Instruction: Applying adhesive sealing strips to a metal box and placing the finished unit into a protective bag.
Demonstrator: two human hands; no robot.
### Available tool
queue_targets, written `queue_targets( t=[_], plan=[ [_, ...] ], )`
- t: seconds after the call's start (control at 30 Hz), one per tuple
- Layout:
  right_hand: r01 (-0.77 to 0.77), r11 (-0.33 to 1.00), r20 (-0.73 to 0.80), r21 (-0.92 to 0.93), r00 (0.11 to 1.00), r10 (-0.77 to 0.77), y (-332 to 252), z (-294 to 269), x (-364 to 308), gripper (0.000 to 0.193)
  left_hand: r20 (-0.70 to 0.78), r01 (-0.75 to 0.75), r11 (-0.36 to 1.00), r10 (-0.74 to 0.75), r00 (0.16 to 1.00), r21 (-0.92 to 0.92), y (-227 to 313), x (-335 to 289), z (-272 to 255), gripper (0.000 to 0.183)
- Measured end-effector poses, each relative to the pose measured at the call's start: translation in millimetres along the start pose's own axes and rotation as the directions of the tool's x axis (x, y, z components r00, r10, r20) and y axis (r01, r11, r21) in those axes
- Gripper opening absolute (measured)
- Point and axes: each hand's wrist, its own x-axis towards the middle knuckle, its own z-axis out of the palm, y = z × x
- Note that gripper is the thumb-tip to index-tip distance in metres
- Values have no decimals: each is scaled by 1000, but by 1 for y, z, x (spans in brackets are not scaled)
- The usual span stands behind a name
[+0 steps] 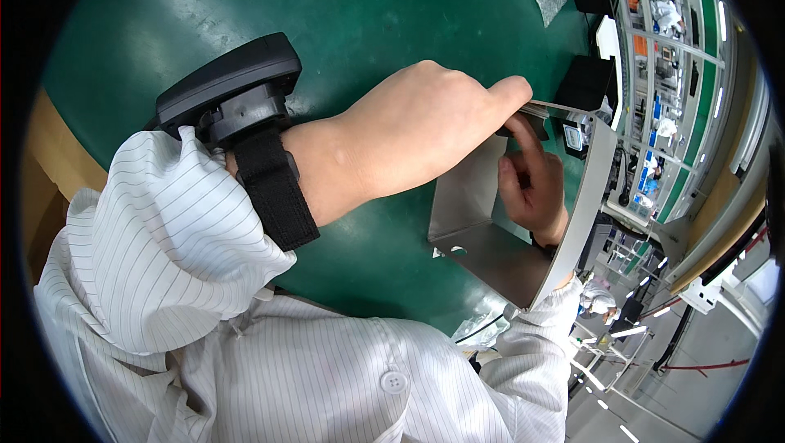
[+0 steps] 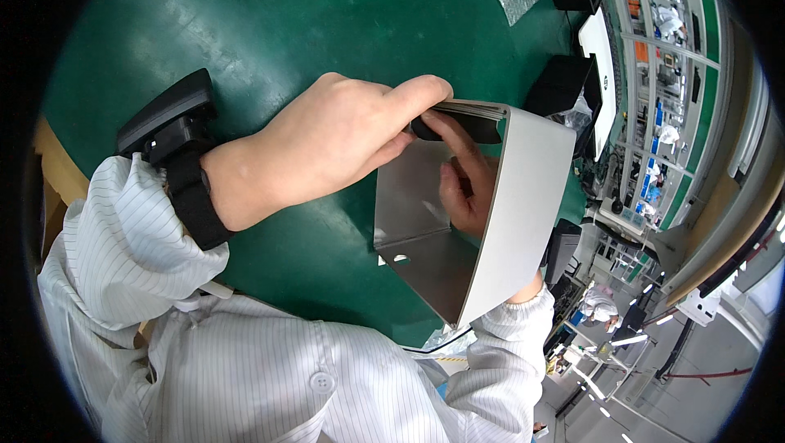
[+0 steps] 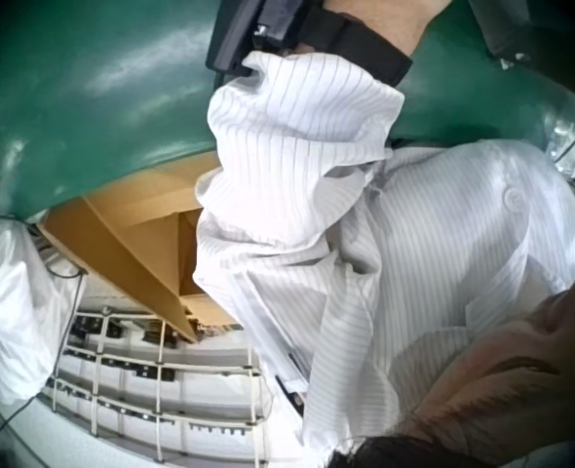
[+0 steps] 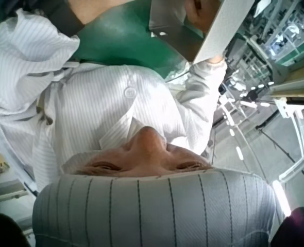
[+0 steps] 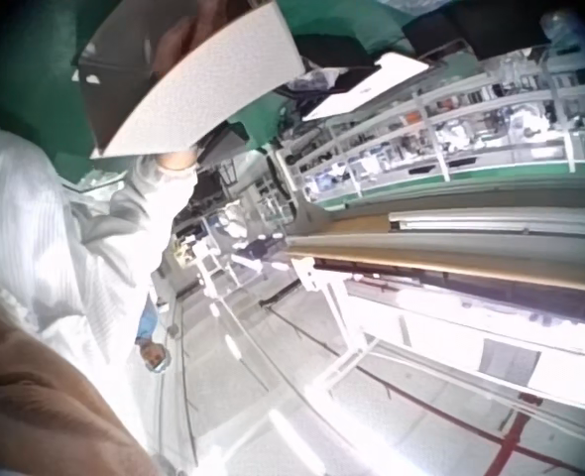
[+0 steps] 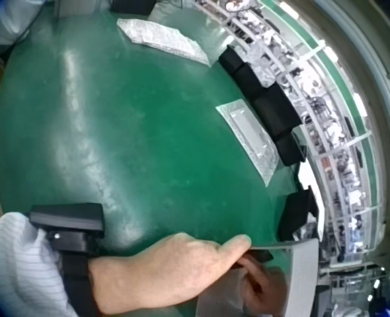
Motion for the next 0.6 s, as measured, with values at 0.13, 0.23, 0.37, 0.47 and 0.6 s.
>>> queue_targets(
  t=[0.13, 0.23, 0.37, 0.47, 0.6],
  plan=[
    [138, 990, 22, -39, 990, -137, -4, 5, 10, 58, 31, 18, 1000, -19, 999, 17, -1, -2, 1, 41],
    [129, 985, 21, -118, 992, -128, -5, 7, 2, 56, 40, 26, 999, -27, 999, 20, -2, -1, 1, 40],
    [103, 993, -25, -63, 994, -105, -5, 10, -9, 55, 46, 29, 999, -31, 998, 39, -1, -2, 0, 41],
    [-45, 999, -50, 5, 998, 45, -13, 11, -9, 54, -14, -22, 1000, 23, 1000, 13, -3, -2, 1, 42],
    [25, 993, -86, -118, 996, -35, -3, 12, -9, 53, -25, -36, 999, 36, 999, -1, -4, -2, 2, 42]
  ],
)
